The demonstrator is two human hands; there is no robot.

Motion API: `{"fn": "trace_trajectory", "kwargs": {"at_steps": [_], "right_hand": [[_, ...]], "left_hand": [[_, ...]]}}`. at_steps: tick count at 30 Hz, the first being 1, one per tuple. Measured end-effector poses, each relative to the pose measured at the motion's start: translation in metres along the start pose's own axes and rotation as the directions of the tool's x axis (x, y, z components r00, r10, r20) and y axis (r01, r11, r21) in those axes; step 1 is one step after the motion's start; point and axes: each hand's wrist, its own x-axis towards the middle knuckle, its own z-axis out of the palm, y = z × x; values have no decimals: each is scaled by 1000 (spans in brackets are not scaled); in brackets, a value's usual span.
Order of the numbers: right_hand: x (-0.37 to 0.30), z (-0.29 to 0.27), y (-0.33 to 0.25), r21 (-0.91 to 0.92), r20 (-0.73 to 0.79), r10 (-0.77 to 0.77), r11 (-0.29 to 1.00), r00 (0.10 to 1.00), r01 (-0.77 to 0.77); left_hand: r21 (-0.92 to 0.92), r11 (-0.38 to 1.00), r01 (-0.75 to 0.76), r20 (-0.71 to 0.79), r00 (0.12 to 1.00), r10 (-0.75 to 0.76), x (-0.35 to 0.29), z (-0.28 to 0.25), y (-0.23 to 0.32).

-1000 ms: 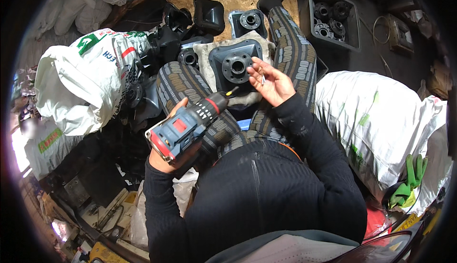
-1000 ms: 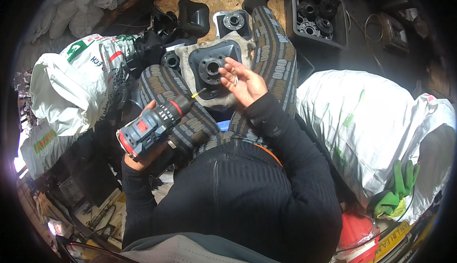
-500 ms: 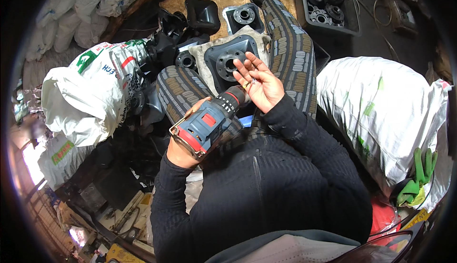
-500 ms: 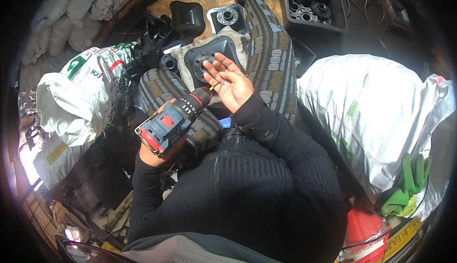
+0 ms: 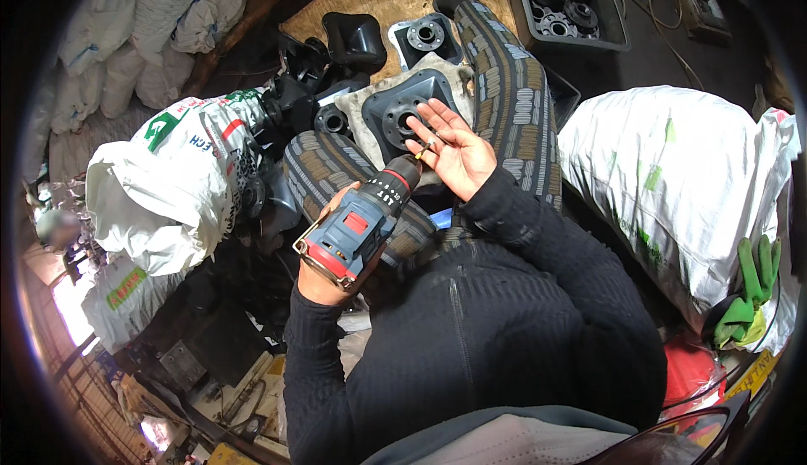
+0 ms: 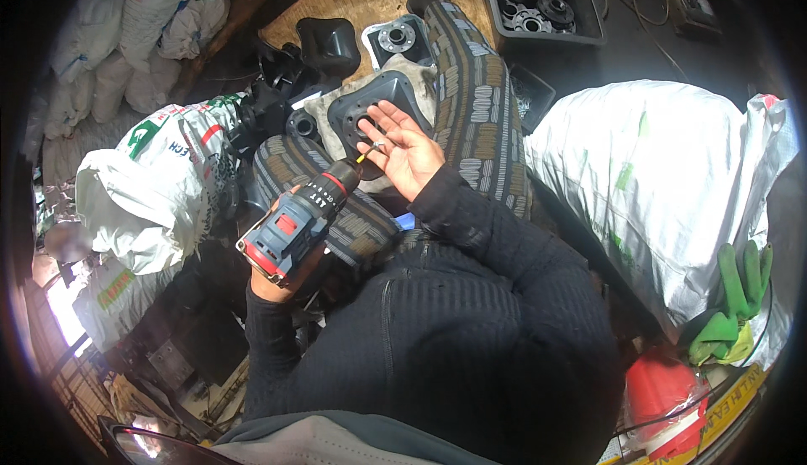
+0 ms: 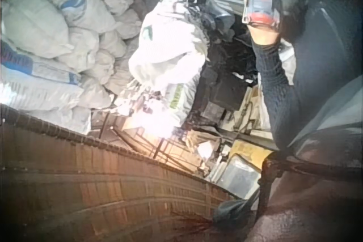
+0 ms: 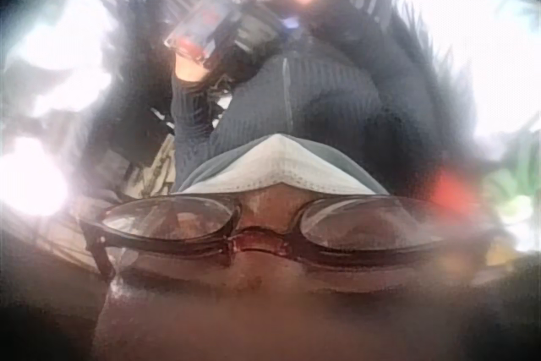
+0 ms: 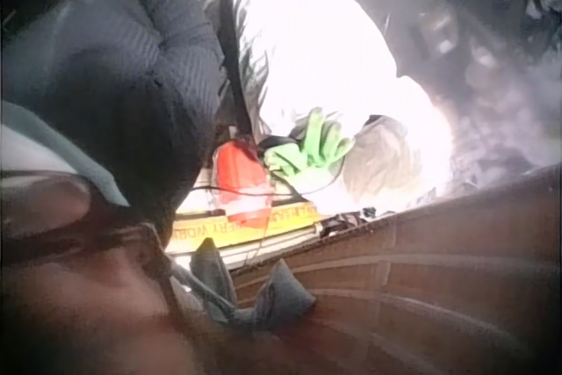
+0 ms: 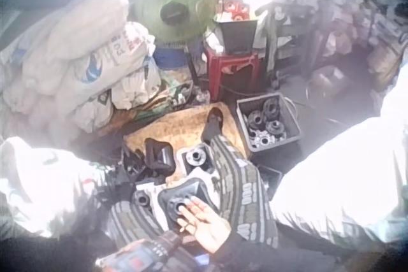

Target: The person sits on the floor and uses a cordless drill to fasten screws into several black plastic housings. They repeatedly pick up each housing, align it, drive screws, and set the parts aside on the floor.

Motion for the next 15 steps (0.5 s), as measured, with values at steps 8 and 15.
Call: {"fn": "trace_trajectory", "kwargs": {"at_steps": [8, 15], "right_hand": [[-5, -20, 4, -84, -64, 286, 953, 956, -291], [-3, -12, 6, -56, 44, 370, 928, 928, -367]], "left_hand": [[100, 993, -64, -19, 998, 66, -4, -10, -8], [59, 998, -38, -10, 999, 39, -4, -7, -16]]}}
